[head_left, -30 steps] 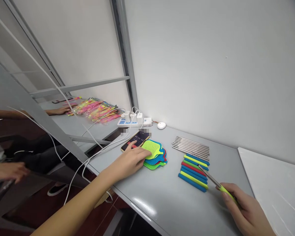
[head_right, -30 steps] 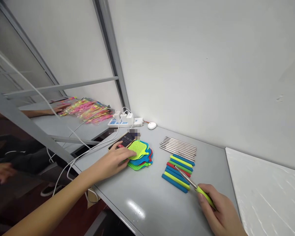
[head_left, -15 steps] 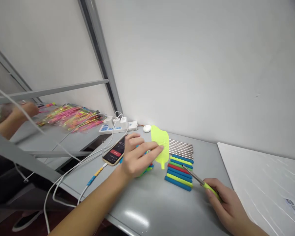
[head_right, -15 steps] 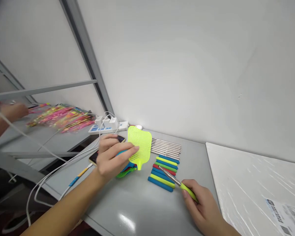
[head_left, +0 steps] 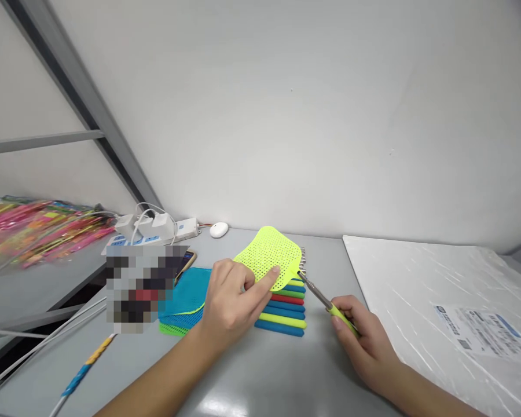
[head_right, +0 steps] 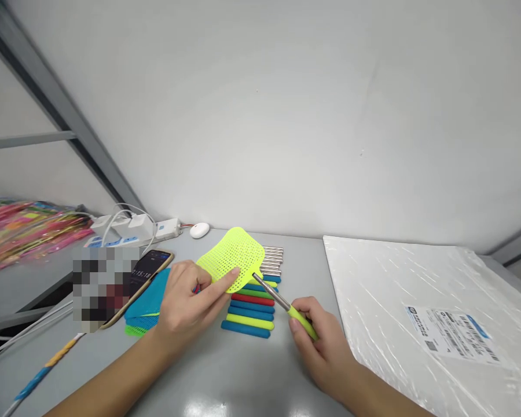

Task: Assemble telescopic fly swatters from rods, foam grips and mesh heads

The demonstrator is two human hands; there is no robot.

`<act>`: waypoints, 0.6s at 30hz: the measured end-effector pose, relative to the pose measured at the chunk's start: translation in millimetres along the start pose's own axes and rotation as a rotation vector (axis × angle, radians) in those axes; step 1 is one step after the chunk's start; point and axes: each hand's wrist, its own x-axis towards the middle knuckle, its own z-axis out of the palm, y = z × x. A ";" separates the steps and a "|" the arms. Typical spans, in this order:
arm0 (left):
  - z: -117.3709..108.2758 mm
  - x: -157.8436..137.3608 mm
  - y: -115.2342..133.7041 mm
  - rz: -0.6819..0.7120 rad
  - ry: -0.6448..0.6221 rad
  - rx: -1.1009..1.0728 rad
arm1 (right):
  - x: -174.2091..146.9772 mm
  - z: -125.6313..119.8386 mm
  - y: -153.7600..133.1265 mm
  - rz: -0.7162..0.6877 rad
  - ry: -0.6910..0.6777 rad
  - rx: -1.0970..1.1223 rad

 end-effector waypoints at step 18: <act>7.5 0.5 -4.5 -0.085 -0.070 0.051 | 23.1 -1.7 12.7 -0.034 -0.036 -0.408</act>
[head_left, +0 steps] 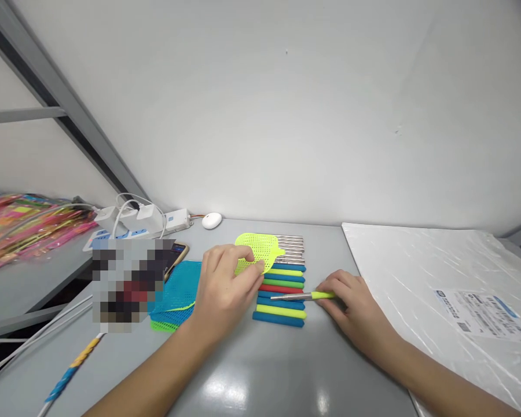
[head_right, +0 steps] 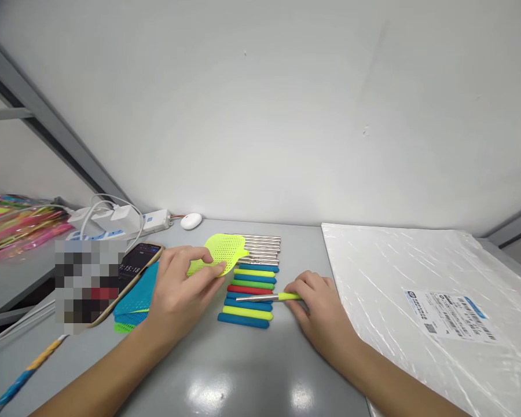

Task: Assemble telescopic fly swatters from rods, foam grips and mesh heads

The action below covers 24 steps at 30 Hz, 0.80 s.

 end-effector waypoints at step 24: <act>9.7 -21.1 37.6 -0.066 -0.075 -0.412 | -12.0 -6.6 -9.2 -0.149 0.307 0.274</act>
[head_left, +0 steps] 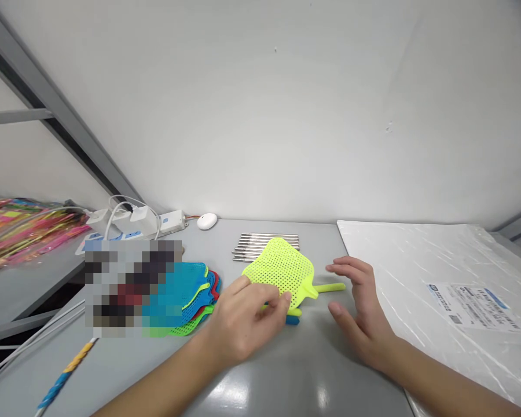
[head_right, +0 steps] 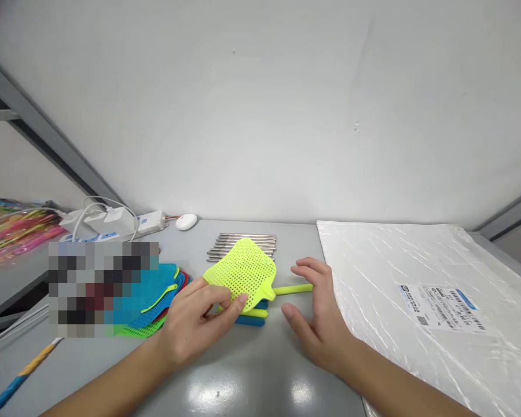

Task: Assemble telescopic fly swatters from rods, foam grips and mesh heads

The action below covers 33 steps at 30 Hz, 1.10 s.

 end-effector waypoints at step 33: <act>10.5 0.9 26.5 -1.075 0.070 -0.955 | 1.3 2.2 9.7 0.137 -0.164 -0.155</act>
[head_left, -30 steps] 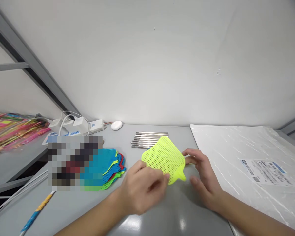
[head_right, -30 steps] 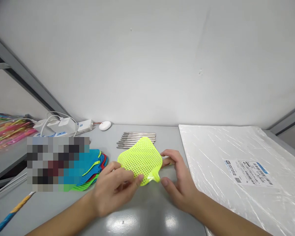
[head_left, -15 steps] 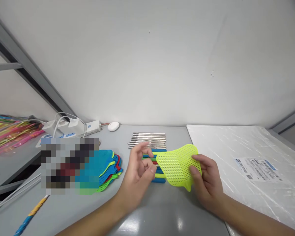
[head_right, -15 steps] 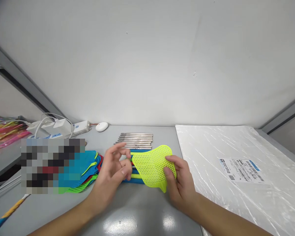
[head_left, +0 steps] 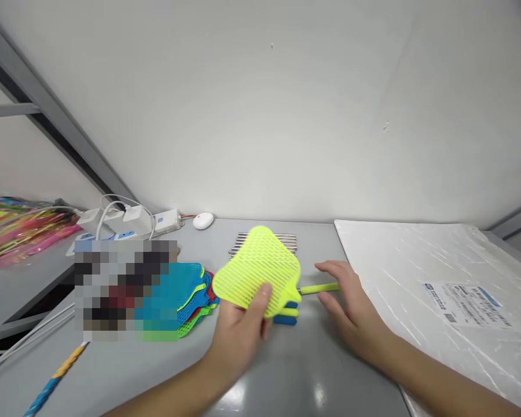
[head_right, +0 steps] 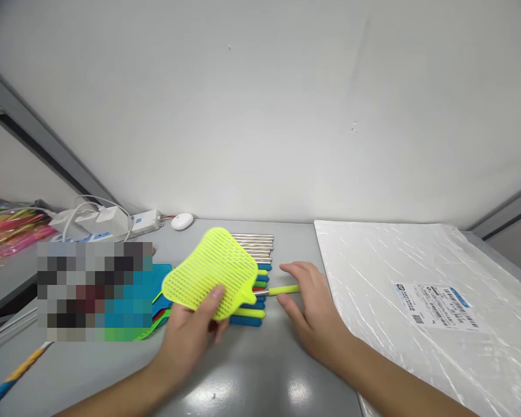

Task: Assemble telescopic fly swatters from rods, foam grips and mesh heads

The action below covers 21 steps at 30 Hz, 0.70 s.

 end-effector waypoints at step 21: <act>-14.5 26.1 9.0 0.055 0.182 0.008 | 3.6 -0.6 -5.9 0.184 -0.136 0.039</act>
